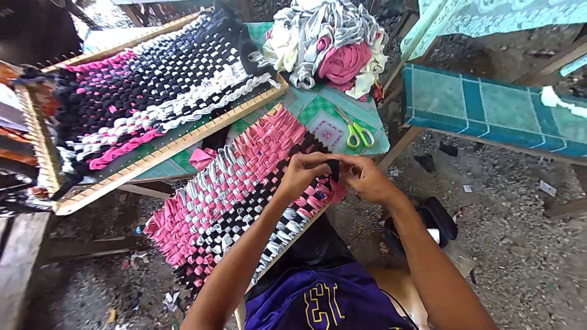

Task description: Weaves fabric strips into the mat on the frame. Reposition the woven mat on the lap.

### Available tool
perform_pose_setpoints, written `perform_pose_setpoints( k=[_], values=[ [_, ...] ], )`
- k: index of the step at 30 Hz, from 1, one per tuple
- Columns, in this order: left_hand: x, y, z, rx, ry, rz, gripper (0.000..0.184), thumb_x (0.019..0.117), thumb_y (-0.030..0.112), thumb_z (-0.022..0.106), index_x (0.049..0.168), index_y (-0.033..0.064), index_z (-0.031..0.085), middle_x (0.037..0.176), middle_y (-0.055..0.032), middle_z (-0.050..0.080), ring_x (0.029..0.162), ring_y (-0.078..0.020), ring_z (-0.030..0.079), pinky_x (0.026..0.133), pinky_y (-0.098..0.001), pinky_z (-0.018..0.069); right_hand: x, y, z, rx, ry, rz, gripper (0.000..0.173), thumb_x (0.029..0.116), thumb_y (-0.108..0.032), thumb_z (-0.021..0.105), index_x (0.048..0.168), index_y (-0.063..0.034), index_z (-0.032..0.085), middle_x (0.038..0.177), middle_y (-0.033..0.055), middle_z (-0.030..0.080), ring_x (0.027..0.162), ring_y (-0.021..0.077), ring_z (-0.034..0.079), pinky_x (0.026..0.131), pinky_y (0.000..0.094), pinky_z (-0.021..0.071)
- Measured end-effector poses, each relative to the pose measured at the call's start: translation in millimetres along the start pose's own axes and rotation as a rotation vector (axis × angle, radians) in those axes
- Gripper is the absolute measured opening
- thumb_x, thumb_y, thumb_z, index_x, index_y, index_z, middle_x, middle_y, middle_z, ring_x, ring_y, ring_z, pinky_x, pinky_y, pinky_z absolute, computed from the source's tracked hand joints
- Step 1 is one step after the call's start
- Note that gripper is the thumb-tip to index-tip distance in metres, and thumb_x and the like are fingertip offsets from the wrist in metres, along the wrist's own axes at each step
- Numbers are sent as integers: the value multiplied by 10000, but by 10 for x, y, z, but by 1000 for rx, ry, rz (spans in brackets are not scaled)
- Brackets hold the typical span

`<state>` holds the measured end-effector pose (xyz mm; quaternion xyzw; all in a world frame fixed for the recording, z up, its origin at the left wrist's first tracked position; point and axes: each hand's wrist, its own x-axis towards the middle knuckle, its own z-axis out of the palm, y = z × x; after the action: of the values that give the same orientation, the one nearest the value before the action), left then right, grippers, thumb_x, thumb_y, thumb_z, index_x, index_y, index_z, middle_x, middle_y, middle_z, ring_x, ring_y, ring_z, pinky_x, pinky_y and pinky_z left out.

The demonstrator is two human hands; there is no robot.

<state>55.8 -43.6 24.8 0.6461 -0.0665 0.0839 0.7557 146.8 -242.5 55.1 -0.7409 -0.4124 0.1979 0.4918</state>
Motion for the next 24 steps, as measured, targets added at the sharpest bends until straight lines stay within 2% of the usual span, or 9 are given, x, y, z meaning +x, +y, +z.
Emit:
perform_pose_setpoints(
  k=[4, 7, 9, 11, 13, 14, 17, 20, 24],
  values=[
    [-50, -132, 35, -98, 62, 36, 193, 995, 16, 611, 1149, -9, 726, 1101, -106, 728, 916, -147, 696, 831, -326, 596, -1, 77, -8, -99, 76, -2, 177, 930, -108, 717, 1100, -63, 743, 1208, 90, 626, 1124, 223, 580, 946, 416, 504],
    [-49, -30, -4, 45, 31, 146, 186, 966, -40, 620, 1129, -39, 708, 1049, -112, 738, 864, -132, 706, 798, -301, 608, -30, 104, 49, -87, 84, -76, 146, 965, -82, 624, 1100, -63, 677, 1287, 77, 650, 1174, 200, 603, 981, 394, 515],
    [-25, 85, -43, 286, -65, 227, 186, 940, -38, 624, 1115, -47, 688, 1002, -111, 715, 816, -125, 672, 753, -292, 594, -35, 127, 88, -28, 105, -115, 119, 985, -22, 560, 1099, -51, 580, 1184, 79, 659, 1086, 162, 649, 896, 340, 576],
    [11, 200, -73, 609, -183, 290, 175, 937, 30, 605, 1082, -29, 683, 976, -101, 672, 835, -150, 625, 767, -309, 554, -16, 142, 106, -105, 136, -173, 82, 934, 34, 503, 924, -39, 539, 1049, 105, 634, 983, 186, 639, 815, 360, 562],
    [41, 274, -98, 761, -262, 301, 208, 960, 109, 524, 1018, 2, 693, 976, -99, 657, 961, -205, 623, 894, -370, 525, 16, 129, 121, -313, 130, -199, 116, 889, 24, 491, 868, -58, 570, 943, 94, 620, 906, 241, 603, 825, 488, 469],
    [47, 269, -110, 751, -251, 280, 239, 961, 134, 487, 952, 24, 699, 946, -90, 646, 967, -211, 604, 901, -380, 493, 27, 122, 135, -380, 123, -193, 146, 914, 19, 490, 960, -59, 604, 933, 85, 627, 890, 252, 606, 845, 541, 437],
    [86, 122, -166, 335, -73, 75, 315, 963, 126, 442, 804, 31, 697, 1022, -67, 669, 1015, -147, 614, 890, -335, 508, 7, 87, 126, -419, 140, -152, 332, 1022, -13, 470, 1329, -57, 590, 1061, 96, 715, 908, 217, 705, 828, 484, 584],
    [134, -5, -53, -329, 264, -158, 274, 981, 131, 411, 751, 135, 558, 776, 10, 627, 723, -94, 592, 713, -278, 505, -97, 100, 81, -354, 231, -168, 269, 1038, -35, 505, 1214, -45, 708, 1027, 88, 727, 881, 146, 696, 822, 341, 599],
    [4, 140, 136, -487, 347, -355, 307, 1080, 270, 457, 1080, 95, 709, 1016, -21, 735, 874, -95, 684, 833, -275, 559, -288, 59, -46, -401, 275, -169, 213, 1004, -80, 605, 1141, -65, 767, 989, 64, 757, 851, 106, 710, 815, 296, 605]
  ],
)
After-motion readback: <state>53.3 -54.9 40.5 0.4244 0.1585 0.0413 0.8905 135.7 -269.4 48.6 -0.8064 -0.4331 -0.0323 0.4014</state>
